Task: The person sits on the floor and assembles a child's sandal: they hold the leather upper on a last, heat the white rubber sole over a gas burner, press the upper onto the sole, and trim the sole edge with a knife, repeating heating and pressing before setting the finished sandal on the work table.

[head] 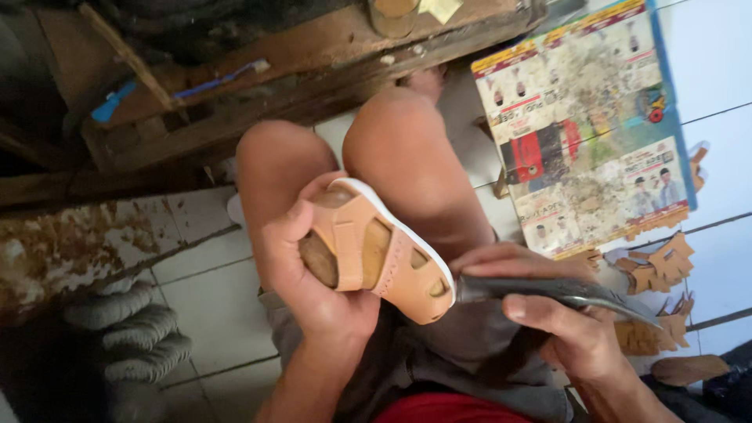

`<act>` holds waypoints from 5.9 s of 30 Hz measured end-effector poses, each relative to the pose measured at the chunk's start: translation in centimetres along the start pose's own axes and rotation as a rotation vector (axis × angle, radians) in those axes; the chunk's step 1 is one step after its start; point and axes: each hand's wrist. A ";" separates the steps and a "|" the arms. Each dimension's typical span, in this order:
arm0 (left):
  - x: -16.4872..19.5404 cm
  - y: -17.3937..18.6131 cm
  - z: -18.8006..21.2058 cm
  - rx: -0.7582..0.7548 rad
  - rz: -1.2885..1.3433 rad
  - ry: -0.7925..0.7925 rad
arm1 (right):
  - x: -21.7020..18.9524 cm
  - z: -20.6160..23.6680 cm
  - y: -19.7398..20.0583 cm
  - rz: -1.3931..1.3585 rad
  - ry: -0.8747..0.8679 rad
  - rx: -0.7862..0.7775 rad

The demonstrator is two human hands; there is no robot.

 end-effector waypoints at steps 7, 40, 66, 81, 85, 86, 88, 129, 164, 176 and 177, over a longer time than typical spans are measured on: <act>-1.3 -0.9 2.6 0.272 0.123 -0.078 | -1.3 -0.5 -0.8 0.195 0.235 0.181; 1.2 3.6 0.7 -0.513 -0.587 0.439 | -6.1 -16.4 2.3 0.178 -0.291 -0.788; -0.1 2.7 0.5 -0.160 -0.013 0.562 | -3.7 -8.5 1.4 0.207 -0.205 -0.184; -1.0 1.3 0.6 -0.072 -0.011 0.504 | -4.3 -5.2 0.6 0.234 -0.401 -0.175; -1.0 1.0 0.8 0.005 -0.006 0.488 | -3.9 -4.1 -0.1 0.411 -0.263 -0.106; -1.0 0.9 0.8 0.034 -0.002 0.496 | -3.7 -3.8 -0.3 0.526 -0.197 -0.100; -1.1 0.6 0.8 0.079 0.008 0.503 | -3.3 -3.5 -0.2 0.626 -0.135 -0.115; -0.6 1.6 0.4 -0.007 0.027 0.421 | -3.4 -5.4 -1.1 0.581 -0.198 -0.046; 1.0 1.2 -1.1 -0.111 -0.116 0.604 | -4.9 -9.6 0.7 0.072 -0.311 -0.201; 1.4 1.7 -0.6 -0.231 -0.163 0.660 | -5.9 -11.8 2.3 0.264 -0.362 -0.389; 1.5 1.6 -0.6 -0.247 -0.174 0.659 | -6.0 -12.0 2.2 0.248 -0.354 -0.372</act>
Point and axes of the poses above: each hand's wrist, its own z-axis away from the middle knuckle, its own y-axis out of the back of the hand, x = y × z, and after that the axes turned 2 degrees about -z, right-handed
